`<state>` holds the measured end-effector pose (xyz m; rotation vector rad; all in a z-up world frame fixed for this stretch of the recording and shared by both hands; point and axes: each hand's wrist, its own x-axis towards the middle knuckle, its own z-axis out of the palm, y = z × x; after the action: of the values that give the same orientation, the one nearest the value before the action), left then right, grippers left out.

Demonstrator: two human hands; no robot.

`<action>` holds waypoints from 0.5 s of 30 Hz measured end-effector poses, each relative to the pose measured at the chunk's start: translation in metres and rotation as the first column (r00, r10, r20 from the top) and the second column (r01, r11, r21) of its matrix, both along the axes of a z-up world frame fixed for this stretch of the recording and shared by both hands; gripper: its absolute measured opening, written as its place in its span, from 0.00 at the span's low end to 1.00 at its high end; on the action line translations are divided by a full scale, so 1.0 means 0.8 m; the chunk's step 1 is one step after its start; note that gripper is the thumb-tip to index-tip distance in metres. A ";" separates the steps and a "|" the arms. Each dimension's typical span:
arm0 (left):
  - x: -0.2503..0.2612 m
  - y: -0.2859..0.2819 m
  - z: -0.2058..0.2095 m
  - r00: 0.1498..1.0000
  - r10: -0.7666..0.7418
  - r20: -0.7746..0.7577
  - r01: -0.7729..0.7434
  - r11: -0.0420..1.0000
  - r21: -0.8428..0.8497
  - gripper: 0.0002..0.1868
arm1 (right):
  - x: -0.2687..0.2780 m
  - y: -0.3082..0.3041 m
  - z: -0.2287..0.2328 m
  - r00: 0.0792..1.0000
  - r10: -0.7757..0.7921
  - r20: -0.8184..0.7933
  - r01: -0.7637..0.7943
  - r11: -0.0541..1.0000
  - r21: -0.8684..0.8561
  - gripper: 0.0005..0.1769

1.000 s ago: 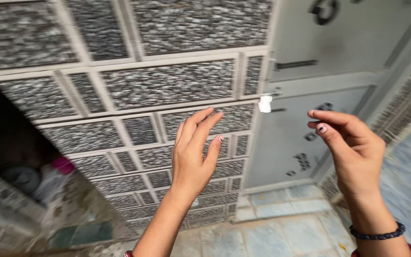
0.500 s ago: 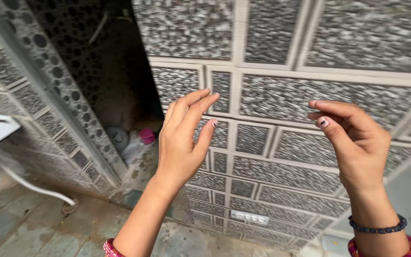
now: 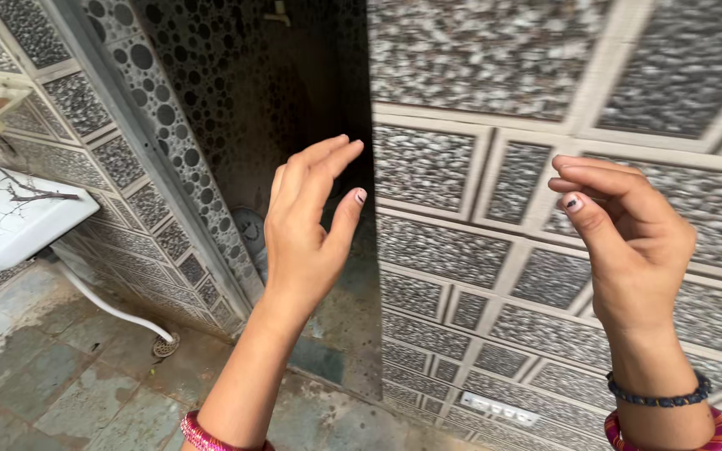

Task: The person moves various bathroom items from a wall shelf to a concrete ledge. They handle a large jar of powder, a tube of toothpaste, a metal cup, a small bottle of liquid, and a hairbrush, placing each one on the ledge in sequence.

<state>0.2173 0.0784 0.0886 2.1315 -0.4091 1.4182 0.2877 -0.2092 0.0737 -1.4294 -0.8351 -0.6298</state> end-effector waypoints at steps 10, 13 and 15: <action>0.000 0.163 -0.013 0.998 0.036 -0.053 -0.039 0.997 -0.073 0.20 | 0.002 0.165 -0.004 0.998 0.008 -0.056 -0.004 0.997 0.078 0.11; -0.004 0.214 -0.020 0.997 0.058 -0.053 -0.062 0.996 -0.065 0.21 | 0.006 0.218 -0.007 0.998 0.035 -0.056 -0.030 0.995 0.093 0.12; -0.003 0.244 -0.024 0.996 0.070 -0.056 -0.074 0.996 -0.055 0.21 | 0.010 0.249 -0.012 0.997 0.051 -0.052 -0.046 0.994 0.095 0.12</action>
<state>0.2146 0.2733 0.0695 2.1528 -0.2707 1.3916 0.2955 -0.0097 0.0639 -1.3319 -0.7851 -0.5839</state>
